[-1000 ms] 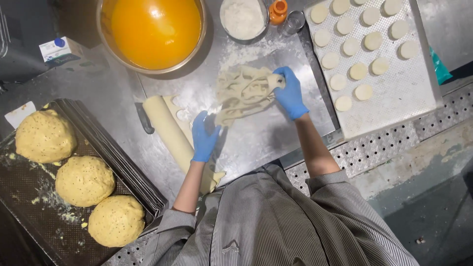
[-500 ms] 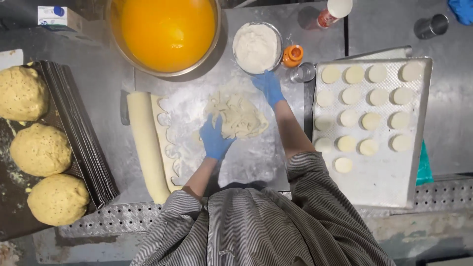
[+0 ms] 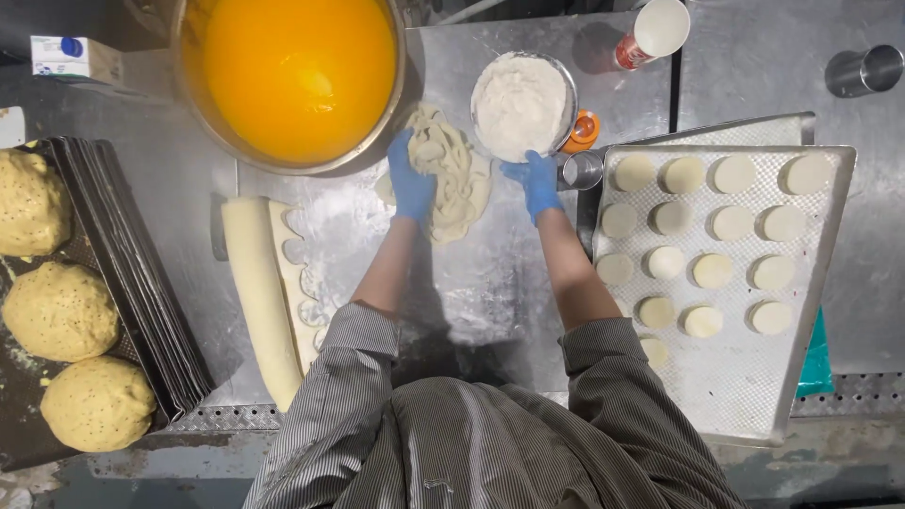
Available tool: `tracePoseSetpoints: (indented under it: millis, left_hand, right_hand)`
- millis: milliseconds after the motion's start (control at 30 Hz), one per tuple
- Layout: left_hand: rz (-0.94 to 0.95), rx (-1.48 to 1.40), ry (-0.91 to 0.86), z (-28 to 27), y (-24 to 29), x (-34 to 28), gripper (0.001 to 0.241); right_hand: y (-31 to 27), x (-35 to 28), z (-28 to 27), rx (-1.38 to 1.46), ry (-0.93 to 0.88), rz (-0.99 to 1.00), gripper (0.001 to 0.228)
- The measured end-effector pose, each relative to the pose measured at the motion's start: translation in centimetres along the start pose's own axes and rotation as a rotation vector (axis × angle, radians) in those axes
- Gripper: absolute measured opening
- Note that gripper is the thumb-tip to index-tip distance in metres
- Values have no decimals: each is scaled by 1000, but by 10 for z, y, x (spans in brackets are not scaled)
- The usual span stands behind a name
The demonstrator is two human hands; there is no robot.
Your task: Cutting circular pieces of dough from a rolled sheet using a round cutter and placing them on a tray.
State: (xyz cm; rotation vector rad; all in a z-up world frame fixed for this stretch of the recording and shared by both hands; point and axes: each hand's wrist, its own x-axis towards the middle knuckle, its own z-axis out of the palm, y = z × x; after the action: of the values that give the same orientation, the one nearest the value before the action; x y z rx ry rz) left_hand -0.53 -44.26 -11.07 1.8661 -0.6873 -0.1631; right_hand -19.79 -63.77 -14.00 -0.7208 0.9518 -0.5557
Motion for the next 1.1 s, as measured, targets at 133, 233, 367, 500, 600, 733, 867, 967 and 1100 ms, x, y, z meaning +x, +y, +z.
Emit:
tracePoseSetpoints:
  millis: [133, 233, 367, 500, 600, 733, 867, 967, 1100]
  left_hand:
    - [-14, 236, 16, -13, 78, -28, 74]
    - [11, 535, -166, -32, 118, -35, 92]
    - [232, 616, -309, -6, 66, -24, 99]
    - [148, 720, -282, 31, 71, 15, 89]
    - [50, 664, -267, 27, 111, 15, 82]
    - [140, 566, -221, -5, 123, 1, 80]
    - [277, 344, -155, -69, 123, -70, 57]
    - [272, 302, -100, -124, 104, -123, 39]
    - [136, 451, 85, -200, 64, -162, 30]
  right_hand:
    - [-14, -31, 4, -9, -27, 23, 49]
    - [-41, -72, 16, -246, -6, 294, 50]
    - [-52, -107, 12, -498, -9, -135, 30]
    - [-104, -102, 35, -1078, 171, -798, 15]
    - [-117, -64, 41, -1204, 38, -833, 23]
    - [-91, -12, 44, -1427, -19, -779, 27]
    - [-75, -18, 48, -1073, 5, -668, 18]
    - [-59, -84, 76, -932, -87, -734, 16]
    - [-29, -180, 73, -968, -165, -712, 30]
